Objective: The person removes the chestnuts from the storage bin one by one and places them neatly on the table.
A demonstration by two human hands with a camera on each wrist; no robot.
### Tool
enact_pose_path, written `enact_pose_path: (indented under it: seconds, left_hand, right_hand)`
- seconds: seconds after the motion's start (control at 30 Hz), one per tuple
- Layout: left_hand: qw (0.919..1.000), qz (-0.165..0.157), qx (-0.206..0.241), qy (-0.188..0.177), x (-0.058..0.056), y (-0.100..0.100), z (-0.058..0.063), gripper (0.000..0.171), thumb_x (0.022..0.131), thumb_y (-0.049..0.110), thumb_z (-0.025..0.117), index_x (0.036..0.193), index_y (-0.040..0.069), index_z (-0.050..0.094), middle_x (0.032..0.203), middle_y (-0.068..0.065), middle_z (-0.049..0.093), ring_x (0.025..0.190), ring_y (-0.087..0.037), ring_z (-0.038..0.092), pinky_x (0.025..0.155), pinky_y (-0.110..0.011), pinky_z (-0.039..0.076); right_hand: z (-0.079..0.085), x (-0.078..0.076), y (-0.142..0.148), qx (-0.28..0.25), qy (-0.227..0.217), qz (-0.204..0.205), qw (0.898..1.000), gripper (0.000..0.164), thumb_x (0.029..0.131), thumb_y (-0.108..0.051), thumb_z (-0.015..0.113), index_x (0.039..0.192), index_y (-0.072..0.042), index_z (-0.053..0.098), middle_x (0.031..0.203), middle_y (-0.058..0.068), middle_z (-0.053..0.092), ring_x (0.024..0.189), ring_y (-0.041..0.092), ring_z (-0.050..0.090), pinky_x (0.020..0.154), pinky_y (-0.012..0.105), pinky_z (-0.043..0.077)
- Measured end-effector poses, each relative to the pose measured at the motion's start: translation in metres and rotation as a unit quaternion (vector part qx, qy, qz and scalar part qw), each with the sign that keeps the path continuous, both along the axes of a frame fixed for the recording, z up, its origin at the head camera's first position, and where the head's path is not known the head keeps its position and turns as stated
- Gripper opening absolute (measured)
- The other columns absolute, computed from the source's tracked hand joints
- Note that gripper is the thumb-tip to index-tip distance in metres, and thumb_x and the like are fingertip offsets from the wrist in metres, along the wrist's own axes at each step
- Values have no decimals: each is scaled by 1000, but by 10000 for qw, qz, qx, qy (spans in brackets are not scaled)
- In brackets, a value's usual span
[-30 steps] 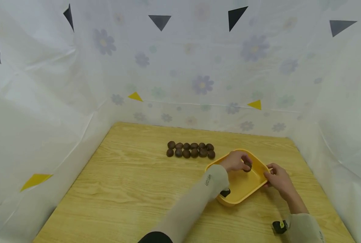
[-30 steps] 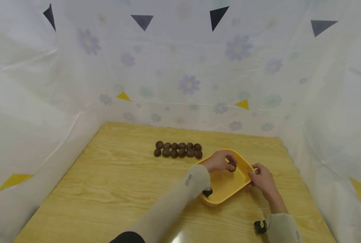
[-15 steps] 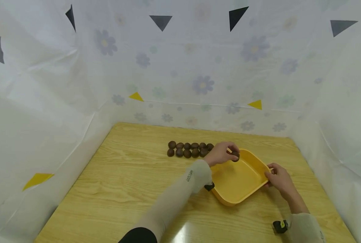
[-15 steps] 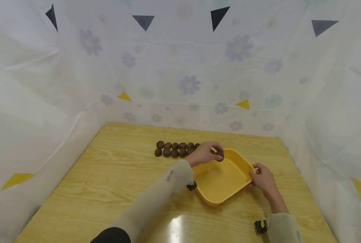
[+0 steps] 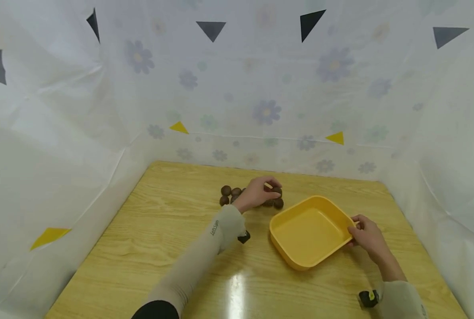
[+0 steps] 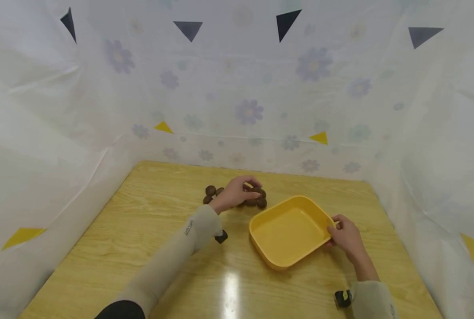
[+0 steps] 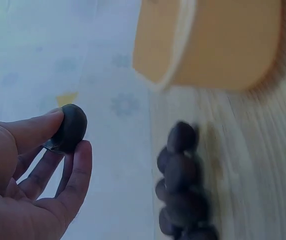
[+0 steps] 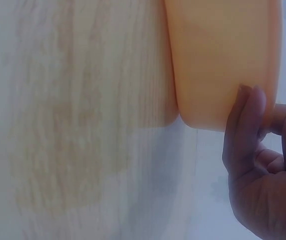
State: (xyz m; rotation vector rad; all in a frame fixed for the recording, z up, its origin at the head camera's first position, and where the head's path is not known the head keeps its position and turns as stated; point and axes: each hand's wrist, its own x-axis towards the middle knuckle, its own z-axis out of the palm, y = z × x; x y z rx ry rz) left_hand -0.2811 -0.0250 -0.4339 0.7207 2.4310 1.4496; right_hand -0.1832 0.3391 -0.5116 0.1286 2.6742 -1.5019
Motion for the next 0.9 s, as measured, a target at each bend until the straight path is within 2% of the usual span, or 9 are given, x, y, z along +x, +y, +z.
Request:
enact_pose_path:
  seconds: [0.2, 0.4, 0.6, 0.73, 0.9]
  left_hand:
    - [9995, 330, 13, 0, -6, -44, -12, 23, 101, 20, 70, 125, 17, 69, 128, -5, 65, 108, -23, 65, 91, -44, 59]
    - [9966, 806, -161, 103, -10, -86, -24, 23, 101, 21, 71, 123, 20, 69, 128, -3, 66, 111, -22, 66, 89, -39, 59]
    - [9925, 1219, -47, -40, -12, -126, -35, 27, 101, 17, 71, 128, 14, 68, 132, -7, 65, 119, -30, 62, 96, -47, 56]
    - [9894, 1446, -102, 13, -14, -147, -40, 30, 101, 16, 70, 131, 10, 67, 133, -10, 64, 120, -33, 61, 97, -49, 56]
    - [9852, 1710, -95, -35, -15, -163, -46, 30, 101, 12, 69, 130, 9, 66, 133, -12, 62, 118, -34, 62, 96, -47, 57]
  right_hand:
    - [-1, 0, 1, 23, -8, 9, 10000, 36, 103, -5, 51, 133, 14, 48, 89, 17, 59, 69, 24, 71, 64, 38, 64]
    - [-1, 0, 1, 18, -46, 8, 10000, 37, 103, -6, 51, 134, 14, 48, 90, 16, 58, 69, 23, 71, 65, 38, 64]
    - [0, 0, 5, 1, -51, 35, 10000, 38, 104, -7, 49, 135, 15, 46, 91, 16, 57, 70, 22, 70, 65, 38, 64]
    - [0, -1, 9, 18, -44, 42, 10000, 39, 106, -9, 49, 136, 15, 45, 92, 16, 58, 70, 21, 70, 65, 37, 64]
    - [1, -2, 12, 35, -56, 39, 10000, 40, 106, -9, 49, 137, 16, 45, 94, 17, 58, 70, 19, 70, 65, 37, 64]
